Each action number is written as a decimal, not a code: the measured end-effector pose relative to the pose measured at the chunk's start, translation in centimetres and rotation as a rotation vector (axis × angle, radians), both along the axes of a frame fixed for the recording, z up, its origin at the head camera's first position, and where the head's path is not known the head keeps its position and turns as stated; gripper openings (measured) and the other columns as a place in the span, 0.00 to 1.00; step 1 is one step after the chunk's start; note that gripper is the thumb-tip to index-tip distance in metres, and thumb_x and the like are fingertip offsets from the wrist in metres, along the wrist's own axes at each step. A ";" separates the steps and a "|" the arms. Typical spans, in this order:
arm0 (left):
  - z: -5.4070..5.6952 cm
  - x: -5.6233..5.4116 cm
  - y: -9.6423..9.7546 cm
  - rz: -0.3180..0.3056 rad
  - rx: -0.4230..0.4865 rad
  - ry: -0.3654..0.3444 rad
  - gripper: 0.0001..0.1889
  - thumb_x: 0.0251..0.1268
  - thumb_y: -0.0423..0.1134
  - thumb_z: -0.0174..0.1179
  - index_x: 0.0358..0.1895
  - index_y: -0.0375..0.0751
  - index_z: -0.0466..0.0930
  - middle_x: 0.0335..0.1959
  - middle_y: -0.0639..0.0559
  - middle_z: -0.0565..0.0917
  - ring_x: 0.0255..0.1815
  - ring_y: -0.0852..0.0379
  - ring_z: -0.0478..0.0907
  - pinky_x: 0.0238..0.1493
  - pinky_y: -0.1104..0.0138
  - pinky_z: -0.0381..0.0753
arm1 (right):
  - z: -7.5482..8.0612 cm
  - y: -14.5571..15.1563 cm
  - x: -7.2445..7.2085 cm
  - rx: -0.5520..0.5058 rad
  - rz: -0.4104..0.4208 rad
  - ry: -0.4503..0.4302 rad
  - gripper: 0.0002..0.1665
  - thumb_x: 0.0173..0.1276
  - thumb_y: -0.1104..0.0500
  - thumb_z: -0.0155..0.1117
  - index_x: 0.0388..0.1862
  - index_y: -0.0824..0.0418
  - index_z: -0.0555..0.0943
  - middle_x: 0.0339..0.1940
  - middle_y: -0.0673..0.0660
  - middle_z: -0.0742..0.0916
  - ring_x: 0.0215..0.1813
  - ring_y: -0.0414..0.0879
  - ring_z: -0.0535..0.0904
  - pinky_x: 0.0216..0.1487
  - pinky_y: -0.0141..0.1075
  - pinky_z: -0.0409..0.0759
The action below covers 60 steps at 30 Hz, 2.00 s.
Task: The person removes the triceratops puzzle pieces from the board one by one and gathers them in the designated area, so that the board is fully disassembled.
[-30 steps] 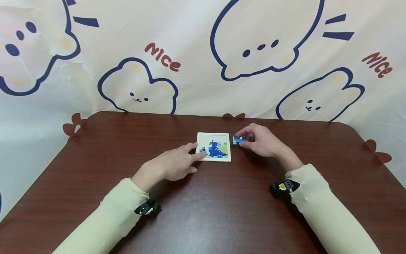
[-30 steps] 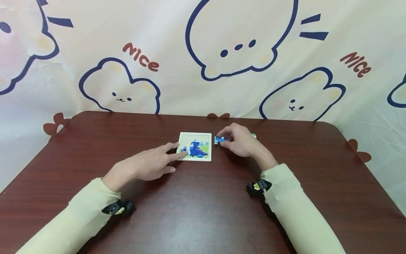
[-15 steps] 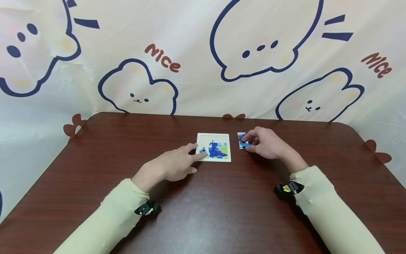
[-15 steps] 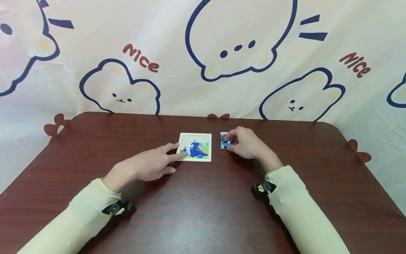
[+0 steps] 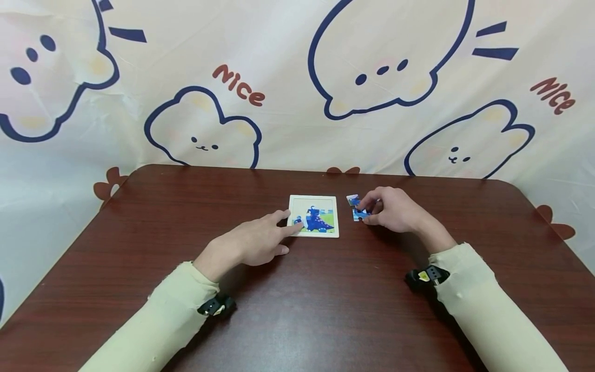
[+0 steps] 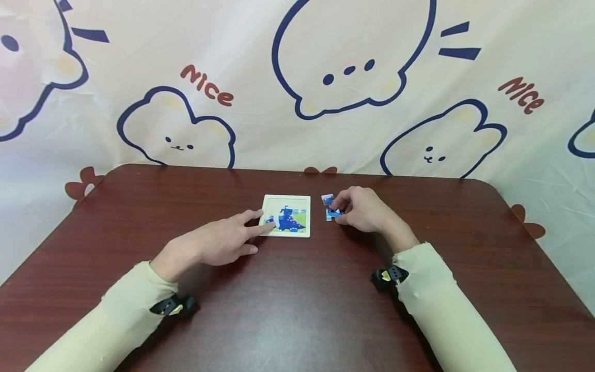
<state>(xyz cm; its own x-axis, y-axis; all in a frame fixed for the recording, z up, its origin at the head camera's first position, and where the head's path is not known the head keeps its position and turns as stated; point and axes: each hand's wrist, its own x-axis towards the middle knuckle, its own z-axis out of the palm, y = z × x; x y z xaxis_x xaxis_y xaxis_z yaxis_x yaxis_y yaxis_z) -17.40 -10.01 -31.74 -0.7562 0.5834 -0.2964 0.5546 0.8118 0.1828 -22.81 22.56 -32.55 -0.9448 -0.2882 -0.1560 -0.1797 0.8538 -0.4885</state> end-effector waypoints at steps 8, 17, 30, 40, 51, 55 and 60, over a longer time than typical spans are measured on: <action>0.0 -0.1 0.1 -0.002 0.009 -0.012 0.32 0.83 0.44 0.58 0.84 0.54 0.63 0.87 0.37 0.56 0.85 0.38 0.62 0.77 0.46 0.74 | 0.2 0.2 0.1 -0.013 -0.001 -0.024 0.17 0.69 0.63 0.75 0.57 0.58 0.88 0.54 0.62 0.86 0.48 0.53 0.81 0.43 0.37 0.81; 0.1 0.0 0.4 0.003 -0.002 -0.010 0.32 0.83 0.45 0.58 0.84 0.56 0.62 0.87 0.38 0.55 0.85 0.39 0.63 0.74 0.46 0.77 | 0.3 -0.5 -0.1 -0.050 0.020 0.063 0.13 0.70 0.60 0.76 0.52 0.57 0.88 0.46 0.59 0.87 0.45 0.52 0.79 0.43 0.38 0.79; 0.4 0.0 0.4 0.019 -0.015 0.005 0.33 0.80 0.48 0.61 0.84 0.58 0.63 0.86 0.39 0.57 0.80 0.41 0.68 0.73 0.46 0.78 | 0.6 -5.7 -0.6 -0.110 0.075 0.077 0.19 0.69 0.57 0.77 0.57 0.57 0.86 0.46 0.56 0.88 0.44 0.51 0.80 0.42 0.38 0.82; 0.5 -0.2 1.5 -0.023 0.034 -0.023 0.38 0.79 0.51 0.62 0.86 0.60 0.57 0.89 0.40 0.51 0.86 0.37 0.60 0.78 0.42 0.71 | 0.2 -8.8 -0.9 -0.119 0.147 -0.007 0.21 0.70 0.61 0.75 0.61 0.58 0.84 0.53 0.57 0.87 0.49 0.50 0.85 0.54 0.43 0.87; 0.0 -0.3 2.0 -0.025 0.023 -0.109 0.37 0.81 0.55 0.56 0.87 0.65 0.51 0.91 0.44 0.43 0.91 0.39 0.41 0.82 0.39 0.62 | -0.2 -9.5 -1.0 -0.083 0.124 -0.064 0.21 0.71 0.63 0.73 0.62 0.57 0.83 0.59 0.58 0.87 0.54 0.52 0.83 0.58 0.45 0.87; -0.2 -0.3 1.9 -0.022 0.025 -0.124 0.38 0.82 0.55 0.55 0.87 0.66 0.49 0.91 0.44 0.42 0.91 0.39 0.39 0.82 0.38 0.60 | -0.3 -9.8 -1.1 -0.062 0.136 -0.061 0.19 0.71 0.64 0.73 0.60 0.56 0.84 0.58 0.59 0.86 0.54 0.53 0.83 0.58 0.46 0.87; -0.3 -0.2 1.9 -0.030 0.025 -0.123 0.38 0.83 0.54 0.55 0.88 0.65 0.48 0.91 0.43 0.42 0.91 0.37 0.39 0.83 0.38 0.59 | -0.3 -10.2 -1.1 -0.025 0.153 -0.040 0.17 0.69 0.65 0.73 0.56 0.56 0.85 0.57 0.60 0.84 0.53 0.53 0.83 0.59 0.47 0.86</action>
